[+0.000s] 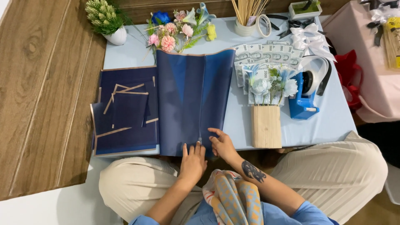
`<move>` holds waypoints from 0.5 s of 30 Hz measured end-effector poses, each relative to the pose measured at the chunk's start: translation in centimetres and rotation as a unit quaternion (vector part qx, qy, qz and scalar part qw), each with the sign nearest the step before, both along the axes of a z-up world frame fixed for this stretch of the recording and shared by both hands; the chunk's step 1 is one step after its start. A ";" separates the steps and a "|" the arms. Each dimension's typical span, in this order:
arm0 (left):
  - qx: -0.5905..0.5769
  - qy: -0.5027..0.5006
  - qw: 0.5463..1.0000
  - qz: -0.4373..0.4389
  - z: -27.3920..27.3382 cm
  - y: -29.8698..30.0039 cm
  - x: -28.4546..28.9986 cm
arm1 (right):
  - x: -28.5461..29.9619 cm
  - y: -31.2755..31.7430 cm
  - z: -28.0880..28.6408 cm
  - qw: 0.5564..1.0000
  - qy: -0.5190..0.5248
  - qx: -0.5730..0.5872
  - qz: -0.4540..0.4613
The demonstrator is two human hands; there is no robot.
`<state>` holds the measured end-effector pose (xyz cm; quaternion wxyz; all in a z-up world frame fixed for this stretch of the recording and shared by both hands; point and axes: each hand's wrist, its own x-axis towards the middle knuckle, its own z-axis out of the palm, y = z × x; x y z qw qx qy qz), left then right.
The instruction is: The person wraps a bouquet of artificial flowers and banknotes in blue paper. They fold the paper around the bouquet, secure it with tape, and adjust the wrapping to create a neat presentation.
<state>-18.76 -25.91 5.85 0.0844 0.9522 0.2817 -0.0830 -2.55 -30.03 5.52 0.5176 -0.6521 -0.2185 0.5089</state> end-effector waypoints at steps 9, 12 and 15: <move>0.087 -0.044 0.992 0.077 -4.2 -0.3 0.4 | 4.3 -6.1 4.3 0.979 -0.165 0.055 -0.110; 0.120 -0.054 0.989 0.072 -3.0 -0.6 0.6 | 4.3 -8.3 2.2 0.979 -0.174 0.029 -0.104; 0.131 -0.033 0.988 0.076 -4.4 -0.6 0.7 | 3.7 -9.6 0.8 0.983 -0.155 0.005 -0.100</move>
